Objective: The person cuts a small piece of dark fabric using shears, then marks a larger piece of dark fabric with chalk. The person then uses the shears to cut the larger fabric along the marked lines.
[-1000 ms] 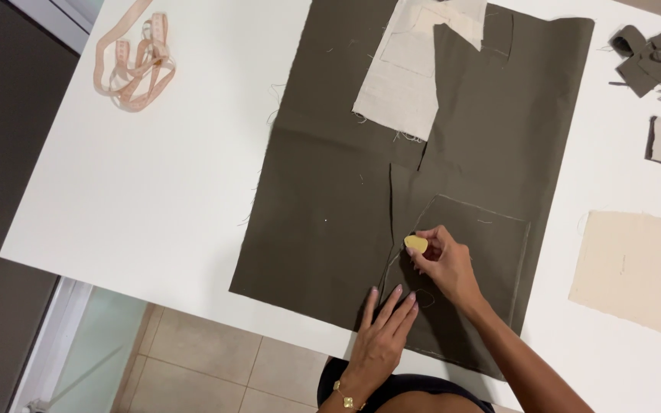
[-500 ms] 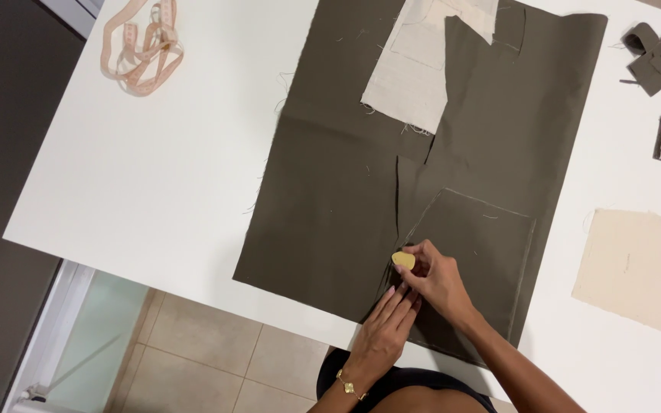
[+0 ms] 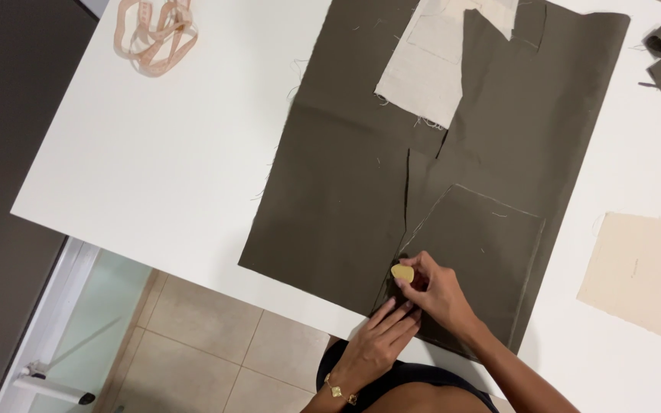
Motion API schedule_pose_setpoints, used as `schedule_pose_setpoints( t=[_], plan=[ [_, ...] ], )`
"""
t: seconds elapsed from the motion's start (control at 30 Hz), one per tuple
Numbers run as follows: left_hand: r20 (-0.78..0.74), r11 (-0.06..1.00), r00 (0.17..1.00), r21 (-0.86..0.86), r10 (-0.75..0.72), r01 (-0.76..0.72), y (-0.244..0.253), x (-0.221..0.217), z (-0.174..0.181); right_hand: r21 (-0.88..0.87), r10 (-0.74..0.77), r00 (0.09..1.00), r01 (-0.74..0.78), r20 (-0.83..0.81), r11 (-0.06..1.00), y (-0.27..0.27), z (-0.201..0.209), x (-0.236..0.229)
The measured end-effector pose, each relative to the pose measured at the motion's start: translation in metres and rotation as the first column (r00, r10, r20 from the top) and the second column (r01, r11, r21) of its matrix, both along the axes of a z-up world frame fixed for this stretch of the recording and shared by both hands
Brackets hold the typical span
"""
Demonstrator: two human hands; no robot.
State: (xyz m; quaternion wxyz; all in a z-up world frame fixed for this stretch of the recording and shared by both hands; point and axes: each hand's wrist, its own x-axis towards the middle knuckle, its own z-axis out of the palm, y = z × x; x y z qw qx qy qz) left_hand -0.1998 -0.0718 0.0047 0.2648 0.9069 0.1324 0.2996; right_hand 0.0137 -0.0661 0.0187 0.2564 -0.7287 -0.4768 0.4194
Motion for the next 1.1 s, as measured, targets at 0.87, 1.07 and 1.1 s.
schedule_pose_setpoints(
  t=[0.87, 1.07, 1.1],
  plan=[
    [-0.040, 0.922, 0.987, -0.352, 0.155, -0.159, 0.077, 0.012, 0.034, -0.058, -0.063, 0.996, 0.067, 0.063, 0.996, -0.010, -0.009, -0.012],
    [-0.176, 0.929, 0.980, -0.338, 0.098, -0.154, 0.100, 0.012, 0.030, -0.026, -0.057, 0.996, 0.059, 0.064, 0.998, -0.012, -0.014, -0.011],
    [-0.178, 0.928, 0.979, -0.339, 0.097, -0.153, 0.100, 0.012, 0.029, -0.027, -0.058, 0.996, 0.060, 0.062, 0.998, -0.016, -0.016, -0.011]
  ],
)
